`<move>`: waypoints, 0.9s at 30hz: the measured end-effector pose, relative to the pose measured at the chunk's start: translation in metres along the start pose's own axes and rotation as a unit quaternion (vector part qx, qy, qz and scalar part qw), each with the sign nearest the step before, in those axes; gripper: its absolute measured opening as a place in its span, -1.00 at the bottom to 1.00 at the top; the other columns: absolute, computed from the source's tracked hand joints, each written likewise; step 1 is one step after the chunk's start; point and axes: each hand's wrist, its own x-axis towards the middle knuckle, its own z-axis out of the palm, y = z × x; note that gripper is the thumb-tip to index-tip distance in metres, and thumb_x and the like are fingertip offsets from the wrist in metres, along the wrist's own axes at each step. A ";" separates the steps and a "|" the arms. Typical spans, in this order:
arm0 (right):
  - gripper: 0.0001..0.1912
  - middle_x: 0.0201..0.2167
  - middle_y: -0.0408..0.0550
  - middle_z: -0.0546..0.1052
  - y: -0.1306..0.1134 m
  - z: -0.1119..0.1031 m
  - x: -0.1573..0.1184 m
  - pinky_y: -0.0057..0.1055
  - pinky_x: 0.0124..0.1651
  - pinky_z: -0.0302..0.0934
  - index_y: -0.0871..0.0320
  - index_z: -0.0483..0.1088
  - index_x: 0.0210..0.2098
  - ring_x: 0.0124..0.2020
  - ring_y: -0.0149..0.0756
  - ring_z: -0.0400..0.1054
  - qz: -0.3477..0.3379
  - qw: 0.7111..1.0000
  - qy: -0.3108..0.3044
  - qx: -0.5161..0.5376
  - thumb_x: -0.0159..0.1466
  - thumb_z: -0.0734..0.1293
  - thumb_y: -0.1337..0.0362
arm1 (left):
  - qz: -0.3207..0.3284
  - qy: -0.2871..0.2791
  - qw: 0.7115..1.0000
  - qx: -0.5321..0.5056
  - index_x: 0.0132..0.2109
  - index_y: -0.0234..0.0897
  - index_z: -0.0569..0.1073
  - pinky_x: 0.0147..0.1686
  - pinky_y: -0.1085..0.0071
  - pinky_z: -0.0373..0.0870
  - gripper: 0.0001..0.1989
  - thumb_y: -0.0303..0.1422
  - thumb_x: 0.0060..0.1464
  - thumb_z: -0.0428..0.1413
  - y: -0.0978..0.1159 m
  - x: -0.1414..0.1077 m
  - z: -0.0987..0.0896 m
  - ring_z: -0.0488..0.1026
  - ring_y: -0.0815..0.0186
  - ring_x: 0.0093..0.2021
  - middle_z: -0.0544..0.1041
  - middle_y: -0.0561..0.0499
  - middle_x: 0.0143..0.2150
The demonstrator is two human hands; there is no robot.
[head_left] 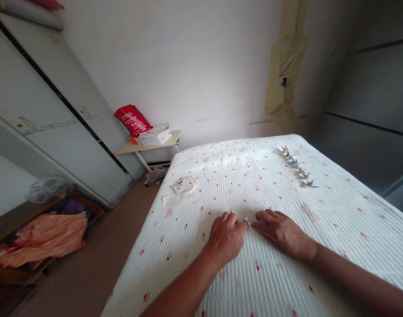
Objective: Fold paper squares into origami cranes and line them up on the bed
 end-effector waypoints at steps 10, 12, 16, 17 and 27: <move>-0.72 -0.26 0.01 0.45 0.016 -0.003 0.014 -0.44 -0.25 0.30 0.11 0.46 -0.19 -0.26 -0.35 0.39 0.059 0.970 0.089 0.220 0.30 0.12 0.33 | -0.005 -0.015 1.000 0.025 -0.21 -0.17 0.39 -0.26 0.33 0.24 -0.82 -0.45 0.05 -0.03 0.002 0.000 0.001 0.21 0.25 -0.21 0.30 -0.01 -0.27; -0.74 -0.26 0.00 0.44 0.015 0.000 0.023 -0.47 -0.27 0.29 0.09 0.45 -0.17 -0.29 -0.38 0.38 0.043 0.971 0.056 0.230 0.29 0.15 0.33 | -0.003 -0.022 0.999 0.028 -0.20 -0.17 0.39 -0.25 0.33 0.23 -0.82 -0.44 0.05 -0.03 0.002 0.000 0.001 0.21 0.25 -0.21 0.29 -0.01 -0.26; -0.77 -0.27 0.01 0.44 0.016 0.008 0.032 -0.48 -0.30 0.25 0.09 0.47 -0.20 -0.30 -0.37 0.36 -0.010 0.984 0.022 0.175 0.28 0.18 0.30 | -0.001 -0.033 0.999 0.028 -0.15 -0.15 0.38 -0.24 0.32 0.23 -0.79 -0.44 0.05 -0.02 0.000 0.001 0.002 0.20 0.24 -0.19 0.28 -0.01 -0.26; -0.77 -0.28 0.01 0.44 0.016 0.009 0.033 -0.48 -0.30 0.25 0.10 0.48 -0.23 -0.30 -0.37 0.36 -0.017 0.987 0.021 0.159 0.28 0.18 0.30 | 0.000 -0.034 0.999 0.029 -0.14 -0.15 0.38 -0.24 0.32 0.23 -0.78 -0.44 0.05 -0.02 0.000 0.001 0.002 0.20 0.24 -0.19 0.28 -0.01 -0.26; -0.75 -0.35 -0.01 0.44 0.020 0.016 0.036 -0.49 -0.32 0.19 0.16 0.46 -0.36 -0.30 -0.36 0.32 -0.050 0.996 0.005 0.079 0.29 0.15 0.34 | 0.011 -0.019 0.999 0.037 -0.13 -0.16 0.38 -0.26 0.31 0.24 -0.77 -0.46 0.03 0.00 0.001 -0.001 0.005 0.21 0.23 -0.20 0.28 -0.02 -0.27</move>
